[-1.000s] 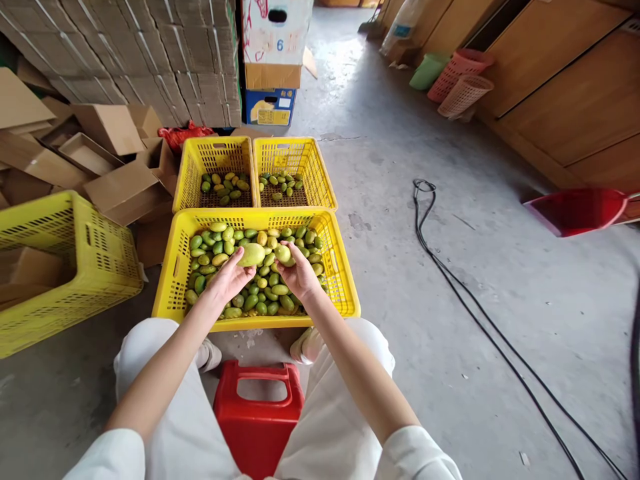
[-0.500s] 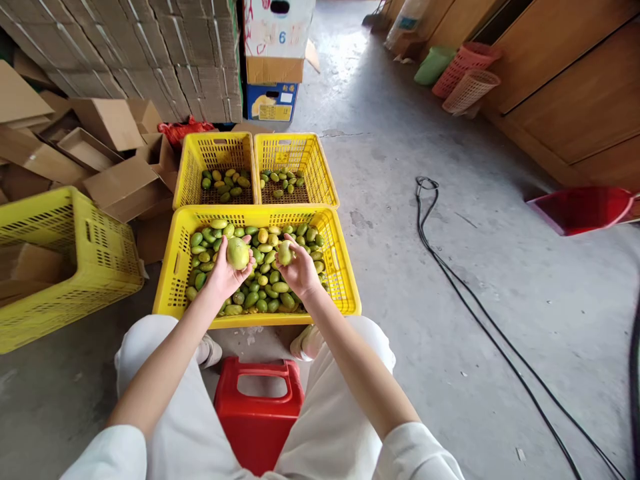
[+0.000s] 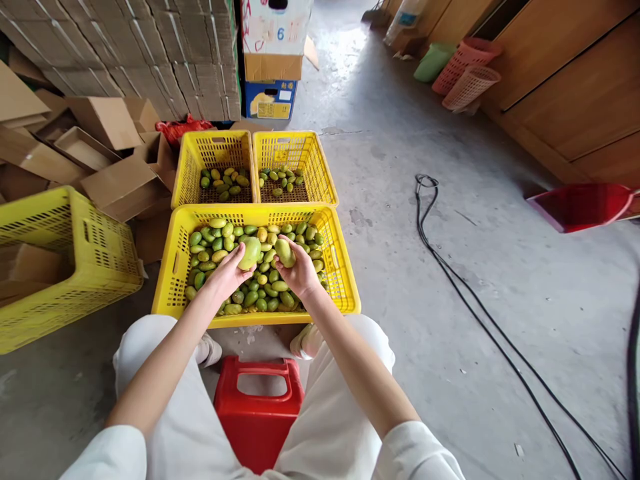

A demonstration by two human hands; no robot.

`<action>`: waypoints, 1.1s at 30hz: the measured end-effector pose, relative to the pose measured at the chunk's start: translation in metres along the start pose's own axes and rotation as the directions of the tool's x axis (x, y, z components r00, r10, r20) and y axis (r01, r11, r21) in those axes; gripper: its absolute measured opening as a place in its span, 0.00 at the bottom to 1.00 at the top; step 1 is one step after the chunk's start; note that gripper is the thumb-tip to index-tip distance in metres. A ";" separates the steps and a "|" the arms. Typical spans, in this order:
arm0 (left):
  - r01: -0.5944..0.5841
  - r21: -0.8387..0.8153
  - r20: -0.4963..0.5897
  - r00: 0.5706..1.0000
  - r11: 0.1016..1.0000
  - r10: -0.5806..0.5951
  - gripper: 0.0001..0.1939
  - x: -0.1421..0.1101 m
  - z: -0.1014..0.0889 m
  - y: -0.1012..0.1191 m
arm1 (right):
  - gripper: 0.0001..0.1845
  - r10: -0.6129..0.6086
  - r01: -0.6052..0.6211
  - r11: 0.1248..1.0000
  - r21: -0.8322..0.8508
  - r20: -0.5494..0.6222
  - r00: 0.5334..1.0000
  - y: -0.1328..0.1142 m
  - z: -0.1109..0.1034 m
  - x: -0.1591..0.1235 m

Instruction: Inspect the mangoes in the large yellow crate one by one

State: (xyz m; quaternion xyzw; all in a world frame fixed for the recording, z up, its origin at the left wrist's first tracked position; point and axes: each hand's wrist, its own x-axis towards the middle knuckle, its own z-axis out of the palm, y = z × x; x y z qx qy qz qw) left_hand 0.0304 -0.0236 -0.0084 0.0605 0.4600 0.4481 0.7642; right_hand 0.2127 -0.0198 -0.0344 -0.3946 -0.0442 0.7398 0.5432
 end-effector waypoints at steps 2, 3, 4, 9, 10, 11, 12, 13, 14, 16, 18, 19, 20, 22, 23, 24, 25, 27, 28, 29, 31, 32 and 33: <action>-0.015 0.054 -0.022 1.000 0.998 0.016 0.09 -0.001 0.002 0.000 | 0.11 -0.049 0.049 0.999 -0.010 -0.029 0.998 0.002 0.001 0.001; -0.006 0.071 -0.038 0.999 0.997 0.008 0.11 -0.002 0.004 0.000 | 0.10 -0.067 0.066 0.998 -0.012 -0.053 0.996 0.003 0.001 0.002; 0.011 0.066 -0.051 0.999 0.998 -0.008 0.12 -0.003 0.006 0.001 | 0.09 -0.076 0.075 0.997 -0.018 -0.075 0.994 0.004 0.000 0.003; -0.002 -0.036 -0.058 0.998 0.999 0.000 0.09 -0.007 0.015 0.005 | 0.15 -0.084 0.080 0.996 -0.049 -0.083 0.993 0.007 -0.003 0.009; -0.020 -0.050 -0.055 0.998 0.999 0.018 0.08 -0.007 0.015 0.005 | 0.16 -0.088 0.085 0.996 -0.039 -0.077 0.993 0.007 -0.003 0.009; -0.035 -0.058 -0.049 0.998 0.998 0.032 0.06 -0.007 0.014 0.005 | 0.16 -0.091 0.090 0.996 -0.024 -0.076 0.993 0.007 -0.003 0.009; -0.043 -0.061 -0.038 0.998 0.997 0.041 0.05 -0.006 0.013 0.005 | 0.16 -0.094 0.094 0.996 -0.006 -0.081 0.992 0.007 -0.003 0.009; -0.048 -0.064 -0.024 0.999 0.997 0.047 0.05 -0.005 0.012 0.005 | 0.16 -0.095 0.096 0.995 0.011 -0.091 0.991 0.006 -0.002 0.008; -0.053 -0.069 -0.010 0.999 0.996 0.053 0.06 -0.005 0.010 0.004 | 0.16 -0.091 0.094 0.995 0.024 -0.103 0.990 0.005 -0.001 0.007; -0.073 -0.091 -0.006 0.997 0.993 0.073 0.09 -0.003 0.008 0.003 | 0.17 -0.069 0.074 0.996 0.042 -0.124 0.990 0.002 0.001 0.005; -0.097 -0.121 -0.030 0.995 0.988 0.094 0.10 0.000 0.005 0.002 | 0.19 -0.037 0.047 0.997 0.062 -0.145 0.989 -0.001 0.003 0.002; -0.107 -0.135 -0.044 0.994 0.985 0.102 0.10 0.001 0.004 0.001 | 0.20 -0.023 0.035 0.997 0.075 -0.163 0.986 -0.003 0.004 0.001; -0.113 -0.145 -0.055 0.993 0.983 0.106 0.11 0.002 0.003 0.001 | 0.22 -0.010 0.026 0.996 0.087 -0.183 0.983 -0.004 0.006 0.000; -0.127 -0.157 -0.074 0.990 0.979 0.117 0.13 0.004 0.001 0.000 | 0.23 0.021 0.001 0.995 0.104 -0.211 0.977 -0.006 0.008 -0.002; -0.136 -0.160 -0.084 0.989 0.978 0.124 0.15 0.004 0.001 0.000 | 0.24 0.038 -0.016 0.994 0.107 -0.209 0.977 -0.006 0.009 -0.003; -0.143 -0.163 -0.088 0.988 0.976 0.130 0.16 0.004 0.001 0.001 | 0.24 0.054 -0.033 0.994 0.107 -0.198 0.979 -0.006 0.009 -0.004; -0.145 -0.169 -0.083 0.988 0.975 0.132 0.17 0.003 0.002 0.002 | 0.24 0.068 -0.049 0.993 0.105 -0.184 0.981 -0.005 0.010 -0.004; -0.130 -0.192 -0.066 0.991 0.973 0.119 0.15 0.001 0.004 0.004 | 0.22 0.083 -0.068 0.993 0.097 -0.166 0.983 -0.004 0.008 -0.004; -0.113 -0.207 -0.062 0.993 0.972 0.102 0.14 0.000 0.005 0.006 | 0.20 0.084 -0.070 0.993 0.092 -0.161 0.983 -0.003 0.007 -0.003; -0.094 -0.222 -0.065 0.995 0.971 0.082 0.13 -0.002 0.007 0.007 | 0.18 0.081 -0.068 0.994 0.087 -0.154 0.985 -0.003 0.006 -0.002; -0.068 -0.239 -0.092 0.995 0.969 0.047 0.12 -0.004 0.009 0.009 | 0.13 0.069 -0.059 0.995 0.079 -0.140 0.988 -0.001 0.002 0.001; -0.065 -0.239 -0.101 0.994 0.969 0.042 0.12 -0.005 0.009 0.009 | 0.11 0.064 -0.054 0.996 0.073 -0.133 0.989 -0.001 0.000 0.002; -0.071 -0.233 -0.106 0.993 0.970 0.047 0.11 -0.005 0.009 0.009 | 0.10 0.060 -0.052 0.997 0.064 -0.126 0.990 0.000 -0.002 0.003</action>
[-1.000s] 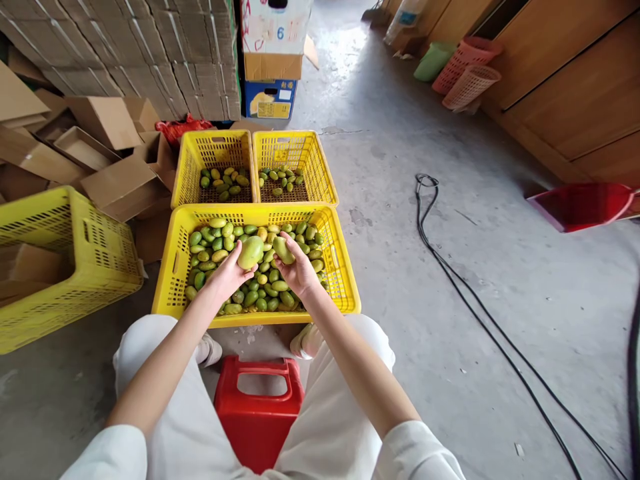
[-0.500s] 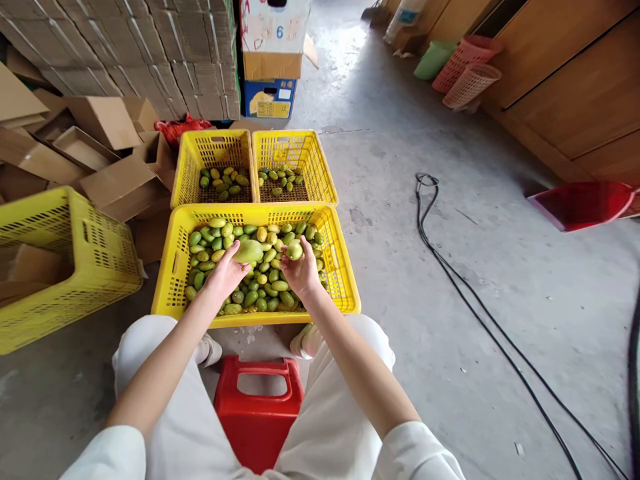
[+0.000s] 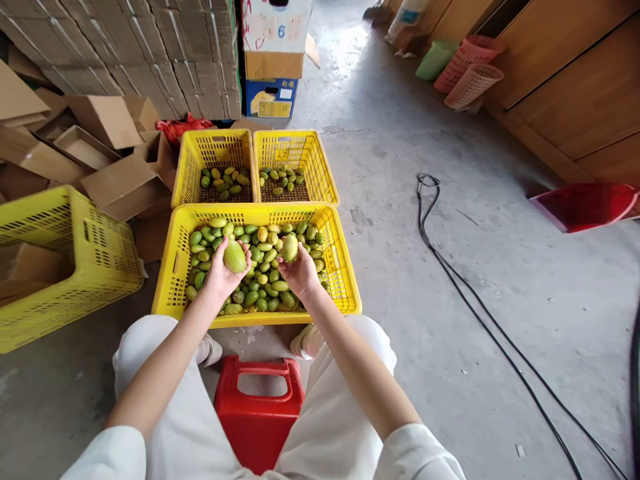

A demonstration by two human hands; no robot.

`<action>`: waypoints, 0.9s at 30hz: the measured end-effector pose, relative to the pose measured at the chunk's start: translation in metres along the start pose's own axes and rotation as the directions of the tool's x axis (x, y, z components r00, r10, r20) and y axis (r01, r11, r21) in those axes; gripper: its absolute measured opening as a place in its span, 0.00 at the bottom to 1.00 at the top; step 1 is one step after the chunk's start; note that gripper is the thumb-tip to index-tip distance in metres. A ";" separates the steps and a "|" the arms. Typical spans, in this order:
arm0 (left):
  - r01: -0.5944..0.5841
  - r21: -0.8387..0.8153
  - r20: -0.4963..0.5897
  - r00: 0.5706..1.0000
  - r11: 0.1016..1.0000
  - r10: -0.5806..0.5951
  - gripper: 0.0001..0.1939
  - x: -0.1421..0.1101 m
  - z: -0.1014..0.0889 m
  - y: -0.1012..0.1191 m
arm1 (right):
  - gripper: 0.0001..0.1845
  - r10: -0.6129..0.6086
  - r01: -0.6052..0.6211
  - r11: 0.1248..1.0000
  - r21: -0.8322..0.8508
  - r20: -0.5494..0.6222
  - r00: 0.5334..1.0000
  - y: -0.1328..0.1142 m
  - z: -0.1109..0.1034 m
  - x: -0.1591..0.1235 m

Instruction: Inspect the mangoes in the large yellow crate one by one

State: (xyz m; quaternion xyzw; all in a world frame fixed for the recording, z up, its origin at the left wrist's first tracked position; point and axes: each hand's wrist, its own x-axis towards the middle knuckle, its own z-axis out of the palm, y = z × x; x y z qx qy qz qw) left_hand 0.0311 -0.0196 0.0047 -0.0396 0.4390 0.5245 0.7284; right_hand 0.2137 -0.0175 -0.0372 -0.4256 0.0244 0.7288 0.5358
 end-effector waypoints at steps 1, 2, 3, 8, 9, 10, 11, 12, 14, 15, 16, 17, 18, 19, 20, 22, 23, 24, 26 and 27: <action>-0.014 0.010 -0.001 1.000 1.000 0.014 0.11 0.000 -0.001 -0.001 | 0.10 -0.002 0.002 1.000 -0.012 0.005 1.000 0.000 -0.001 0.001; -0.032 0.024 -0.001 0.999 0.999 0.032 0.11 0.001 -0.001 -0.001 | 0.11 -0.003 0.004 1.000 -0.026 0.011 1.000 0.001 -0.002 0.002; -0.047 0.040 -0.002 0.999 0.998 0.047 0.12 0.002 -0.002 -0.002 | 0.12 -0.004 0.005 0.999 -0.042 0.021 1.000 0.001 -0.003 0.002; -0.009 0.090 -0.021 1.000 0.996 0.011 0.15 0.004 -0.004 -0.003 | 0.18 -0.022 0.028 0.995 -0.100 0.058 0.998 0.001 -0.001 -0.002; 0.015 0.095 -0.031 0.999 0.995 -0.012 0.15 0.003 -0.003 -0.002 | 0.19 -0.025 0.031 0.994 -0.106 0.058 0.998 0.001 0.000 -0.004; 0.040 0.102 -0.044 0.998 0.994 -0.036 0.16 0.002 -0.002 -0.002 | 0.19 -0.026 0.032 0.994 -0.108 0.056 0.998 0.001 0.001 -0.005; 0.064 0.108 -0.057 0.997 0.992 -0.058 0.18 0.001 0.000 -0.001 | 0.20 -0.024 0.029 0.994 -0.108 0.050 0.998 0.001 0.003 -0.006; 0.087 0.115 -0.068 0.995 0.990 -0.079 0.19 0.001 0.001 -0.001 | 0.19 -0.020 0.024 0.994 -0.106 0.039 0.999 0.001 0.004 -0.007; 0.125 0.122 -0.088 0.990 0.985 -0.114 0.20 -0.001 0.003 0.000 | 0.17 -0.009 0.009 0.995 -0.098 0.006 1.000 0.001 0.007 -0.008; 0.139 0.124 -0.096 0.987 0.983 -0.128 0.20 -0.001 0.003 0.000 | 0.15 -0.004 0.003 0.996 -0.092 -0.011 1.000 0.001 0.007 -0.008; 0.151 0.125 -0.101 0.985 0.981 -0.139 0.20 -0.001 0.003 0.000 | 0.13 0.001 -0.003 0.996 -0.086 -0.025 1.000 0.001 0.007 -0.008; 0.160 0.126 -0.101 0.984 0.979 -0.148 0.20 -0.001 0.003 0.000 | 0.12 0.004 -0.007 0.997 -0.079 -0.033 0.999 0.001 0.007 -0.008; 0.163 0.128 -0.096 0.984 0.978 -0.151 0.19 -0.001 0.002 0.000 | 0.12 0.007 -0.009 0.997 -0.073 -0.034 0.999 0.002 0.007 -0.007; 0.161 0.132 -0.088 0.985 0.978 -0.151 0.17 0.000 0.001 -0.001 | 0.12 0.010 -0.012 0.997 -0.070 -0.030 1.000 0.002 0.006 -0.006; 0.153 0.138 -0.074 0.987 0.979 -0.143 0.13 0.000 0.000 -0.001 | 0.14 0.012 -0.013 0.997 -0.072 -0.020 1.000 0.003 0.005 -0.005; 0.116 0.153 -0.043 0.993 0.981 -0.111 0.05 0.001 -0.002 -0.002 | 0.19 0.014 -0.012 0.995 -0.097 0.017 1.000 0.003 0.002 -0.004; 0.094 0.158 -0.031 0.995 0.983 -0.090 0.03 0.001 -0.002 -0.003 | 0.21 0.015 -0.010 0.993 -0.118 0.039 0.999 0.003 0.001 -0.003; 0.074 0.159 -0.024 0.997 0.985 -0.071 0.03 0.001 -0.003 -0.004 | 0.22 0.013 -0.005 0.991 -0.137 0.059 0.998 0.003 0.001 -0.002; 0.054 0.152 -0.023 0.998 0.987 -0.051 0.05 0.002 -0.003 -0.005 | 0.22 0.000 0.013 0.988 -0.156 0.089 0.996 0.004 0.000 -0.002; 0.055 0.149 -0.030 0.998 0.987 -0.051 0.06 0.002 -0.004 -0.005 | 0.21 -0.007 0.023 0.987 -0.158 0.098 0.995 0.004 0.000 -0.001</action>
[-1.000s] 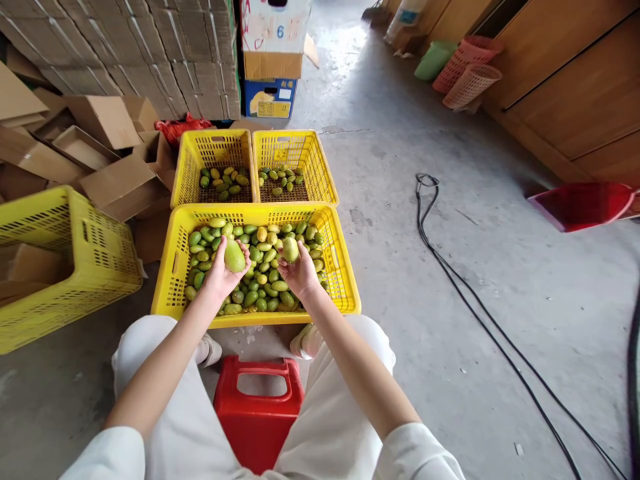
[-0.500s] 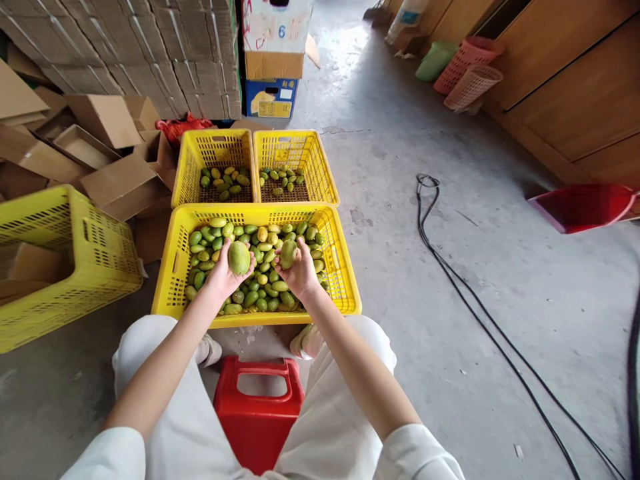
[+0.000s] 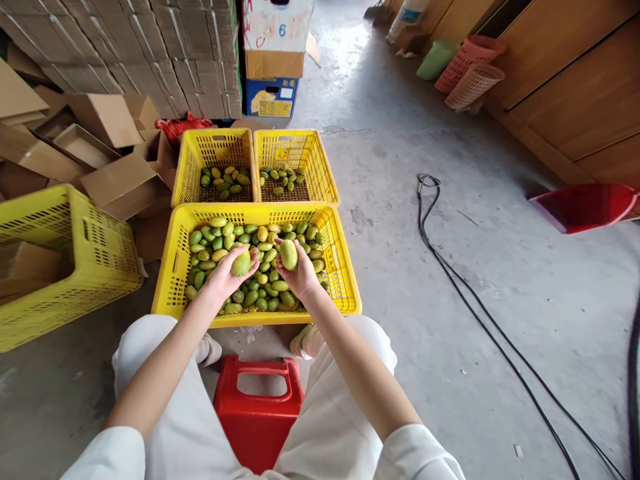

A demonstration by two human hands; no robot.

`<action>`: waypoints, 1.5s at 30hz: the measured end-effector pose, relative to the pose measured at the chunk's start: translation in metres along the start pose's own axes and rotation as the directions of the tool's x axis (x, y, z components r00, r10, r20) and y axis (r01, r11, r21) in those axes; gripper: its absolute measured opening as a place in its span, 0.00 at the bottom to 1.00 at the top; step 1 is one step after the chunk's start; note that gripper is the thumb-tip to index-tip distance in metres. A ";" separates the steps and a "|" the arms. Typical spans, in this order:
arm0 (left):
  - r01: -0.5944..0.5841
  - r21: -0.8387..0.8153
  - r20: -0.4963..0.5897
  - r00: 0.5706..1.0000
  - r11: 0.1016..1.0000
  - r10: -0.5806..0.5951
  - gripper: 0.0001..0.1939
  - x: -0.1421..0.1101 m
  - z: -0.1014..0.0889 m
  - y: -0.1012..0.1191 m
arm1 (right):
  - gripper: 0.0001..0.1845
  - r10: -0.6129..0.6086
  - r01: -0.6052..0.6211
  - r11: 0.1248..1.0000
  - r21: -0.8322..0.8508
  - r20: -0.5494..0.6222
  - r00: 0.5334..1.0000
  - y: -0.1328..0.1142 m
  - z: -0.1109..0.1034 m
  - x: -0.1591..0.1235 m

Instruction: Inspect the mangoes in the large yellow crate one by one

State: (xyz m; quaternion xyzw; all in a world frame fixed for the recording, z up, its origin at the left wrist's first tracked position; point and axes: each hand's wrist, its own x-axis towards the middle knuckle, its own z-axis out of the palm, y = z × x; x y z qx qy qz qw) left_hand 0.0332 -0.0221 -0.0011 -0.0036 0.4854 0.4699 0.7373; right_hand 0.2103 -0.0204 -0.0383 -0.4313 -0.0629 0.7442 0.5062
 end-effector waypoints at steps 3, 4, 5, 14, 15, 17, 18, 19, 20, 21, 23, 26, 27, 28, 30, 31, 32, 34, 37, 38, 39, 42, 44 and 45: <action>-0.003 -0.007 -0.038 0.999 1.000 0.003 0.09 0.003 -0.001 0.000 | 0.18 -0.010 0.010 1.000 -0.005 0.002 1.000 0.002 0.001 0.001; -0.008 -0.006 -0.060 0.998 1.000 0.007 0.09 0.004 -0.002 0.000 | 0.18 -0.008 0.008 1.000 -0.009 -0.002 1.000 0.002 0.002 0.001; -0.008 -0.004 -0.082 0.997 1.000 0.008 0.10 0.005 -0.002 0.001 | 0.19 -0.007 0.007 1.000 -0.013 -0.006 1.000 0.002 0.002 0.000; 0.081 0.033 -0.080 0.994 0.996 -0.078 0.10 0.008 -0.004 0.002 | 0.14 0.000 0.000 1.000 -0.008 -0.004 1.000 -0.001 0.003 -0.005; 0.089 0.030 -0.073 0.994 0.996 -0.086 0.10 0.009 -0.004 0.001 | 0.14 -0.001 0.001 1.000 -0.009 -0.008 1.000 0.000 0.002 -0.005; 0.113 0.021 -0.064 0.992 0.993 -0.111 0.12 0.010 -0.005 0.001 | 0.14 -0.009 0.008 1.000 -0.015 -0.017 1.000 0.001 0.001 -0.004; 0.127 0.015 -0.063 0.990 0.992 -0.126 0.13 0.010 -0.005 0.001 | 0.13 -0.015 0.014 1.000 -0.020 -0.019 1.000 0.002 0.000 -0.003; 0.141 0.008 -0.066 0.988 0.990 -0.140 0.15 0.009 -0.004 0.001 | 0.12 -0.019 0.018 0.999 -0.028 -0.018 1.000 0.003 0.000 -0.003; 0.152 -0.001 -0.074 0.986 0.988 -0.152 0.16 0.009 -0.004 0.002 | 0.11 -0.019 0.019 0.999 -0.039 -0.011 1.000 0.003 -0.001 -0.002; 0.159 -0.009 -0.090 0.983 0.987 -0.160 0.17 0.008 -0.003 0.002 | 0.10 -0.018 0.017 0.999 -0.051 -0.001 1.000 0.003 -0.001 -0.001; 0.161 -0.015 -0.135 0.978 0.987 -0.161 0.17 0.005 0.000 0.003 | 0.12 -0.014 0.015 0.997 -0.070 0.023 1.000 0.004 -0.003 0.000; 0.124 -0.003 -0.193 0.974 0.992 -0.122 0.12 0.001 0.004 0.004 | 0.13 -0.009 0.012 0.998 -0.068 0.046 0.999 0.005 -0.005 0.003; 0.103 0.000 -0.206 0.973 0.995 -0.100 0.09 0.001 0.005 0.004 | 0.13 -0.009 0.011 0.998 -0.058 0.045 0.999 0.006 -0.005 0.004; 0.081 0.002 -0.216 0.973 0.997 -0.078 0.07 0.000 0.005 0.004 | 0.13 -0.011 0.013 0.999 -0.048 0.036 0.999 0.007 -0.006 0.005; 0.044 0.006 -0.228 0.973 0.999 -0.041 0.04 0.000 0.006 0.003 | 0.13 -0.027 0.027 0.999 -0.029 -0.006 1.000 0.009 -0.005 0.007; 0.031 0.007 -0.228 0.973 0.999 -0.028 0.04 0.000 0.006 0.002 | 0.12 -0.040 0.039 0.999 -0.026 -0.033 0.999 0.010 -0.005 0.008; 0.024 0.008 -0.225 0.974 1.000 -0.021 0.05 0.001 0.006 0.002 | 0.11 -0.055 0.054 0.998 -0.026 -0.057 0.997 0.011 -0.004 0.009; 0.025 0.005 -0.214 0.976 1.000 -0.023 0.04 0.000 0.007 0.002 | 0.10 -0.076 0.073 0.997 -0.035 -0.084 0.994 0.011 -0.004 0.011; 0.051 -0.007 -0.189 0.981 0.999 -0.052 0.02 -0.001 0.007 0.003 | 0.10 -0.066 0.063 0.997 -0.035 -0.096 0.993 0.011 -0.003 0.012; 0.059 -0.011 -0.179 0.982 0.998 -0.060 0.03 -0.001 0.007 0.004 | 0.10 -0.054 0.051 0.998 -0.030 -0.095 0.994 0.010 -0.003 0.011; 0.065 -0.015 -0.169 0.983 0.998 -0.066 0.05 -0.002 0.007 0.004 | 0.10 -0.043 0.041 0.999 -0.027 -0.090 0.995 0.010 -0.003 0.011; 0.080 -0.024 -0.159 0.984 0.997 -0.082 0.09 -0.004 0.007 0.005 | 0.13 -0.035 0.032 0.999 -0.037 -0.060 0.998 0.009 -0.001 0.007; 0.091 -0.031 -0.167 0.981 0.995 -0.095 0.12 -0.005 0.007 0.006 | 0.15 -0.041 0.037 0.997 -0.062 -0.059 0.997 0.008 0.000 0.005; 0.095 -0.036 -0.169 0.981 0.995 -0.100 0.13 -0.006 0.007 0.006 | 0.16 -0.042 0.037 0.997 -0.073 -0.064 0.997 0.008 0.000 0.004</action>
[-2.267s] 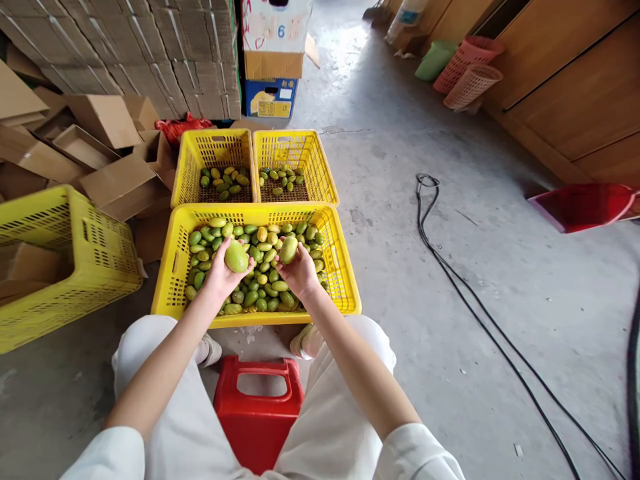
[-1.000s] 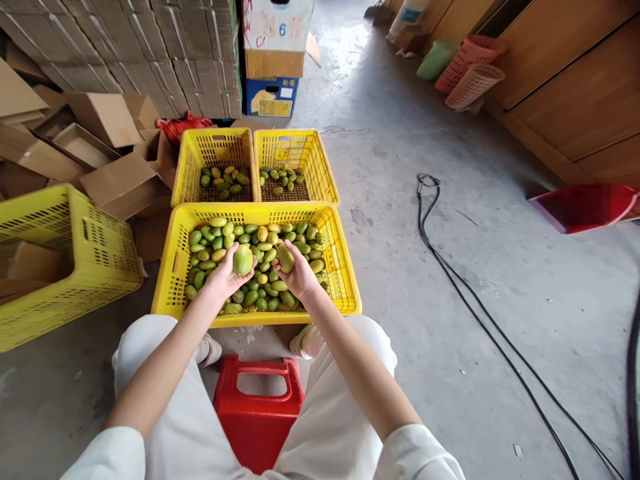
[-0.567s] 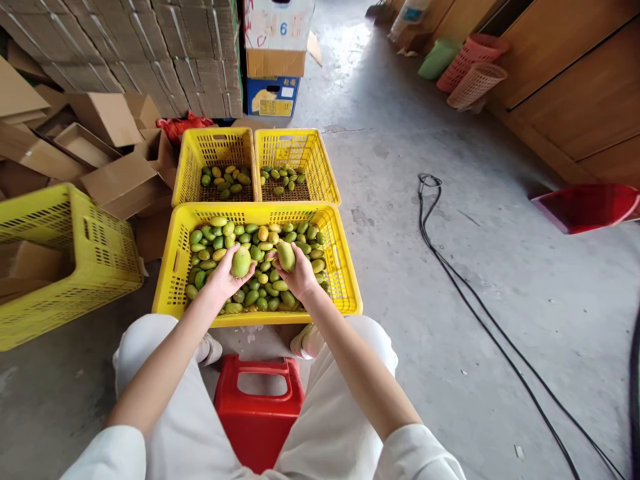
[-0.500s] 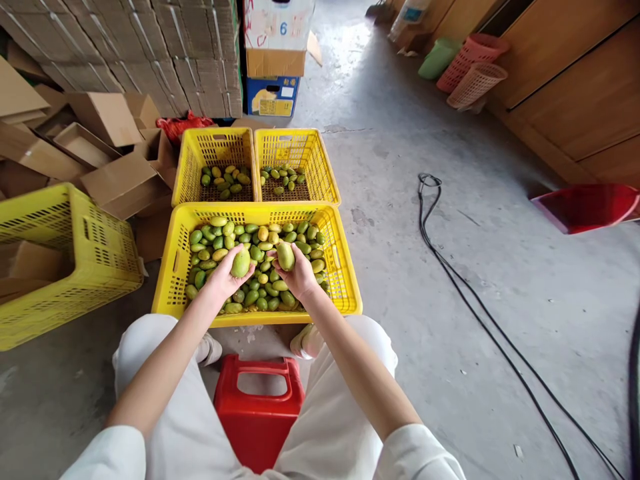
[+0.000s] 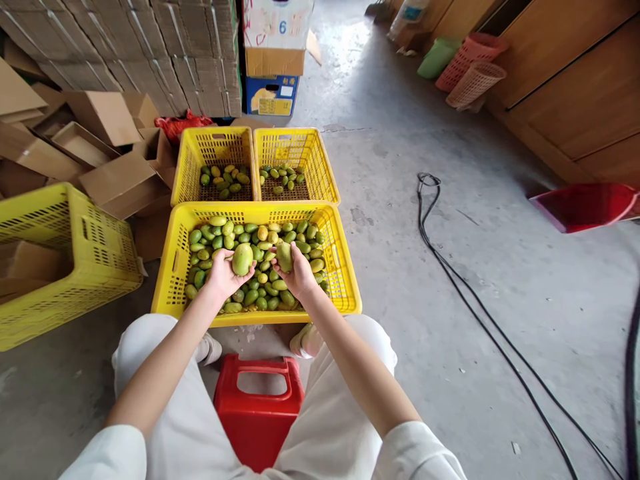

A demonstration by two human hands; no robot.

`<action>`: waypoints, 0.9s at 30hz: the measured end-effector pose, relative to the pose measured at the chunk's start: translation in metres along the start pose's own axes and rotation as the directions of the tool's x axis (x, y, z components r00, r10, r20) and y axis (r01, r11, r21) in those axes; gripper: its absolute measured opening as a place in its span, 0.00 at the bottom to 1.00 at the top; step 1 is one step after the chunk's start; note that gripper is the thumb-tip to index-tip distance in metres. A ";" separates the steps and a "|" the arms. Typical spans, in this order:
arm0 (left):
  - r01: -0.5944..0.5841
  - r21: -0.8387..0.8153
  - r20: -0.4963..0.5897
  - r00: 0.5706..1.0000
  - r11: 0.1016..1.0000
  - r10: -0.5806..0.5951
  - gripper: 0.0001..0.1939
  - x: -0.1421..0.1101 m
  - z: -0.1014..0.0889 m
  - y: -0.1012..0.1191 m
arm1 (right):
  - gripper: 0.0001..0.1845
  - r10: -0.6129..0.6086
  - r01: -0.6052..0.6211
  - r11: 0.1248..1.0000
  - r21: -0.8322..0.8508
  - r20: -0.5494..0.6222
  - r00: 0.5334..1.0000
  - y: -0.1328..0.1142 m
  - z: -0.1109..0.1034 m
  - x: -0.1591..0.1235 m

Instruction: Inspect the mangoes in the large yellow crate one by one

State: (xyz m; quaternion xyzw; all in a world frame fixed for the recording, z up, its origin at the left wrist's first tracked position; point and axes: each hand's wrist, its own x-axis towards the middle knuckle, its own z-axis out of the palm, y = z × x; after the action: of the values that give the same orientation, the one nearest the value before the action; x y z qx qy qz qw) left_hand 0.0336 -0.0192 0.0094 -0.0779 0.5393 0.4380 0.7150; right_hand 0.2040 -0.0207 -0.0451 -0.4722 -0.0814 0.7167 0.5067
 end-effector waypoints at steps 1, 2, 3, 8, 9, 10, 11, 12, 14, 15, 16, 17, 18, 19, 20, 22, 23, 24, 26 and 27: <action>0.004 -0.006 0.002 1.000 1.000 -0.004 0.13 0.000 0.000 0.000 | 0.17 0.004 -0.004 1.000 -0.010 -0.004 1.000 0.000 0.000 -0.001; 0.008 -0.011 0.008 1.000 1.000 -0.008 0.13 0.000 0.000 0.000 | 0.17 0.012 -0.012 1.000 -0.017 -0.004 1.000 -0.001 0.000 -0.001; 0.010 -0.015 0.014 1.000 1.000 -0.010 0.13 0.000 0.001 0.000 | 0.18 0.021 -0.021 1.000 -0.021 0.002 1.000 -0.001 0.000 -0.001; -0.045 0.019 -0.018 0.999 0.999 0.046 0.08 0.003 0.003 -0.001 | 0.12 0.009 -0.009 1.000 -0.010 0.002 1.000 0.000 -0.004 0.000; -0.060 0.024 -0.029 0.998 0.998 0.060 0.06 0.004 0.003 -0.001 | 0.12 -0.013 0.013 1.000 -0.005 -0.005 1.000 0.001 -0.004 0.000; -0.068 0.026 -0.035 0.997 0.997 0.069 0.04 0.005 0.003 -0.002 | 0.13 -0.037 0.037 0.999 -0.001 -0.007 0.999 0.001 -0.005 0.001; -0.070 0.024 -0.036 0.997 0.997 0.071 0.02 0.006 0.002 -0.002 | 0.14 -0.058 0.058 0.998 0.002 -0.003 0.998 0.002 -0.005 0.002; -0.070 0.020 -0.036 0.997 0.997 0.070 0.02 0.006 0.002 -0.003 | 0.16 -0.075 0.075 0.997 0.004 0.006 0.997 0.003 -0.006 0.002; -0.075 0.007 -0.036 0.997 0.997 0.075 0.04 0.008 0.001 -0.003 | 0.19 -0.096 0.096 0.995 0.012 0.014 0.995 0.004 -0.005 0.004; -0.083 0.001 -0.041 0.996 0.997 0.083 0.06 0.008 0.000 -0.004 | 0.21 -0.100 0.100 0.995 0.018 0.007 0.995 0.004 -0.005 0.004; -0.095 -0.004 -0.049 0.994 0.995 0.094 0.08 0.009 -0.001 -0.004 | 0.22 -0.099 0.099 0.995 0.026 -0.007 0.995 0.004 -0.005 0.004; -0.106 -0.006 -0.056 0.993 0.994 0.106 0.09 0.009 -0.001 -0.004 | 0.23 -0.089 0.090 0.995 0.035 -0.022 0.996 0.004 -0.005 0.004; -0.113 -0.005 -0.055 0.992 0.994 0.112 0.10 0.009 -0.002 -0.004 | 0.22 -0.071 0.072 0.997 0.041 -0.031 0.997 0.003 -0.005 0.004; -0.110 -0.002 -0.048 0.993 0.994 0.110 0.10 0.009 -0.002 -0.004 | 0.22 -0.047 0.049 0.998 0.044 -0.032 0.998 0.003 -0.004 0.003; -0.100 0.000 -0.034 0.994 0.995 0.100 0.11 0.009 -0.002 -0.004 | 0.20 -0.023 0.025 0.999 0.044 -0.026 0.999 0.002 -0.004 0.002; -0.069 -0.008 -0.001 0.998 0.998 0.069 0.11 0.009 -0.002 -0.004 | 0.17 0.019 -0.019 0.999 0.047 -0.001 1.000 0.000 -0.004 0.001; -0.053 -0.014 0.016 0.998 0.998 0.053 0.12 0.008 -0.002 -0.003 | 0.16 0.035 -0.036 0.998 0.052 0.008 0.999 -0.001 -0.004 0.000; -0.038 -0.018 0.031 0.999 0.999 0.039 0.14 0.008 -0.001 -0.003 | 0.15 0.050 -0.050 0.997 0.061 0.009 0.999 -0.002 -0.004 -0.001; -0.011 -0.018 0.070 0.997 1.000 0.012 0.18 0.006 -0.001 -0.003 | 0.17 0.076 -0.077 0.994 0.079 0.015 0.997 -0.003 -0.004 -0.002; 0.001 -0.019 0.090 0.996 1.000 0.001 0.19 0.005 -0.001 -0.002 | 0.17 0.082 -0.084 0.993 0.084 0.024 0.996 -0.004 -0.004 -0.003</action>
State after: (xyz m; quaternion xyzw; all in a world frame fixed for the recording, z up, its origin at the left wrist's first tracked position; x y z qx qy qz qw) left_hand 0.0344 -0.0188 0.0039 -0.0650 0.5023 0.4463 0.7377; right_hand 0.2100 -0.0226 -0.0434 -0.4458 -0.0362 0.7448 0.4952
